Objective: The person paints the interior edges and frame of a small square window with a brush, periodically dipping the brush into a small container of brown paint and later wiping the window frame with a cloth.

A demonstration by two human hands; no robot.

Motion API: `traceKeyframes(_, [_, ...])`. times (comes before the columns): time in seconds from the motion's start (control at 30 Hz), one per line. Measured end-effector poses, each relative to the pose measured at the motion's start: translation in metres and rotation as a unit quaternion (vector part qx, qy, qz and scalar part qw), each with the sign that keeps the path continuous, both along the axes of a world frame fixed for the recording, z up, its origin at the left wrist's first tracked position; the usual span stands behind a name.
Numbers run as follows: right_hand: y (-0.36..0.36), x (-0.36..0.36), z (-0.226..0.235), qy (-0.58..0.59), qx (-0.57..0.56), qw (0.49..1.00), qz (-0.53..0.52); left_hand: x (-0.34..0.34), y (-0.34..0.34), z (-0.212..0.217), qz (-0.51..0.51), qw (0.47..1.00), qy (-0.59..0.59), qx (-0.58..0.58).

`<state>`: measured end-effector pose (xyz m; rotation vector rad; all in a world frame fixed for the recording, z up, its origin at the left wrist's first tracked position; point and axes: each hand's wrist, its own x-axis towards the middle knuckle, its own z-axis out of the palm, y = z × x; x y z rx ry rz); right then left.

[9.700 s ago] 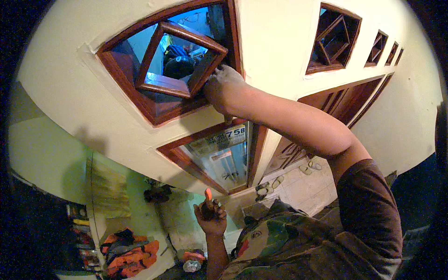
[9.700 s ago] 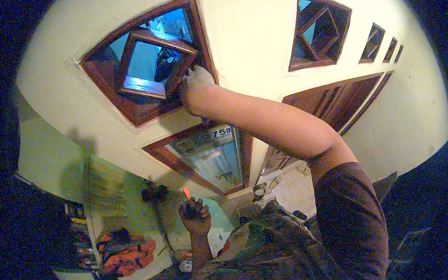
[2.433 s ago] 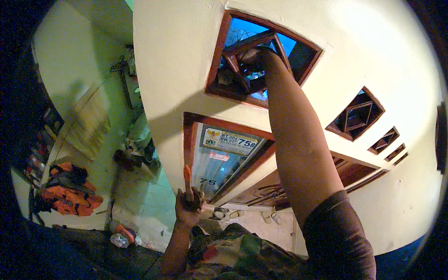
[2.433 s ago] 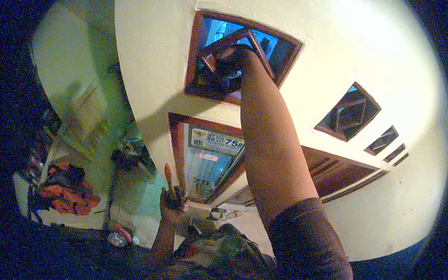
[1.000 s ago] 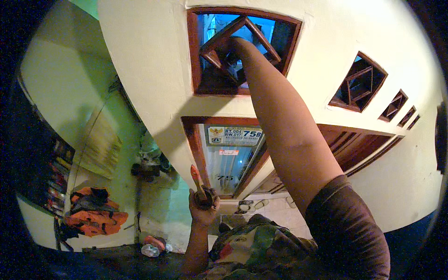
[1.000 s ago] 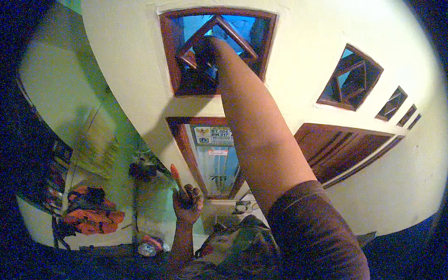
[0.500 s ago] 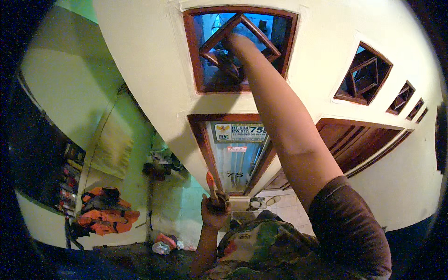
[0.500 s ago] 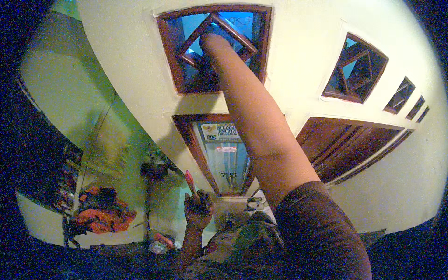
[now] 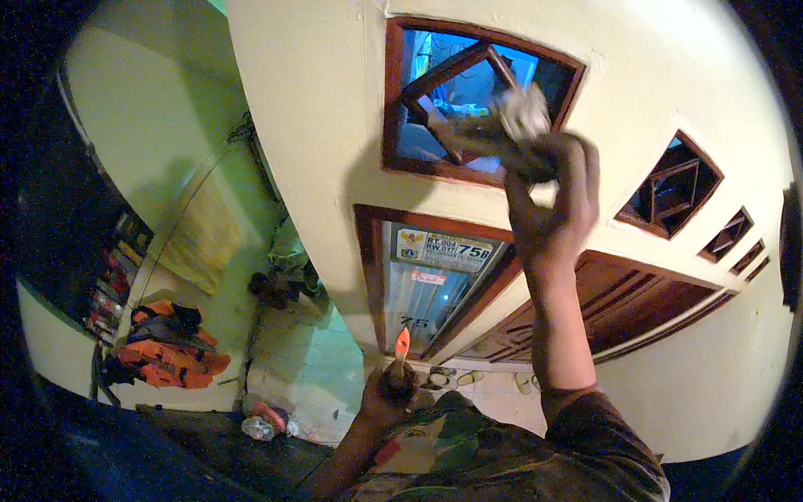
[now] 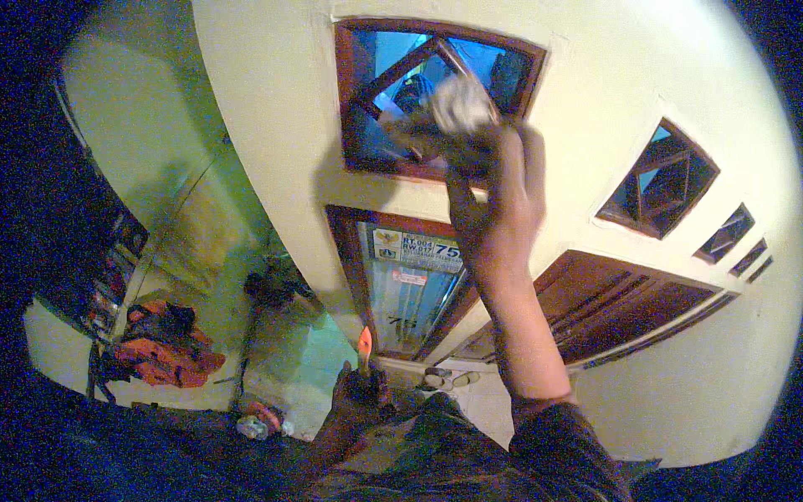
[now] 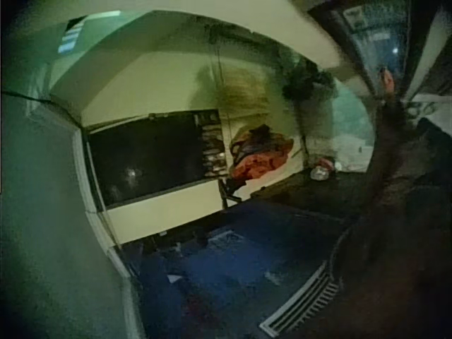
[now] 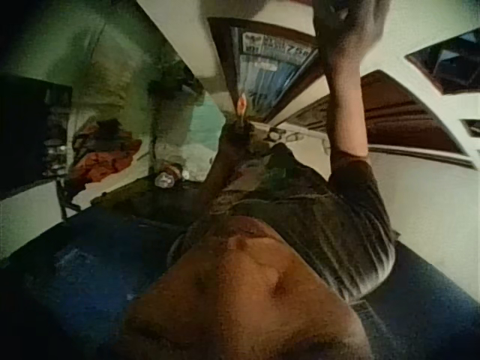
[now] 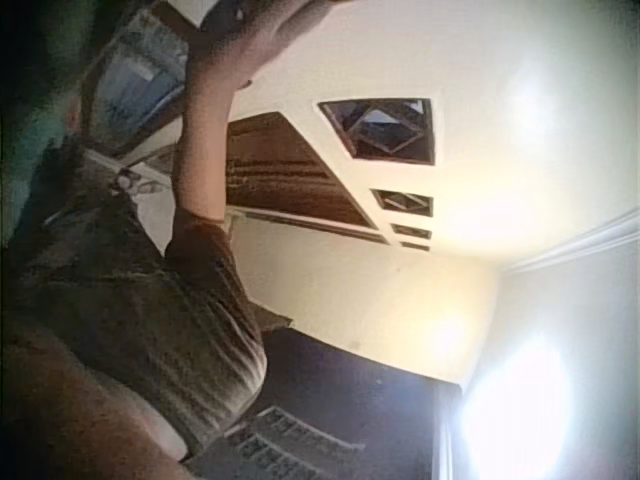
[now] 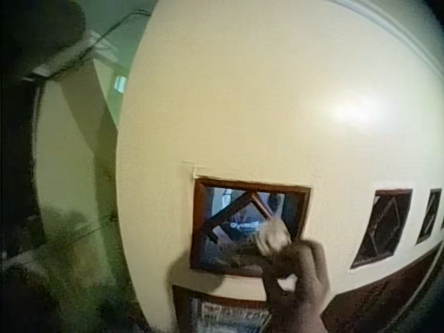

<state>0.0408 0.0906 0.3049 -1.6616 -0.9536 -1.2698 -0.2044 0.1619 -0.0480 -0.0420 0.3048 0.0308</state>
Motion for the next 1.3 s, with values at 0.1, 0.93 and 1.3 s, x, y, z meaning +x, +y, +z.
traceKeyframes(0.1, [-0.031, -0.011, -0.032, -0.009, -0.055, 0.998, 0.022, -0.002, 0.01, -0.002, 0.037, 0.999, 0.029, 0.009])
traceKeyframes(0.93, [-0.085, -0.036, -0.35, 0.509, -0.215, 0.803, 0.225, 0.01, 0.027, 0.052, -0.007, 0.985, -0.16, 0.065])
traceKeyframes(1.3, [0.124, 0.021, -0.056, 0.083, -0.264, 0.955, -0.106, -0.037, 0.035, 0.031, 0.131, 0.983, -0.102, 0.072])
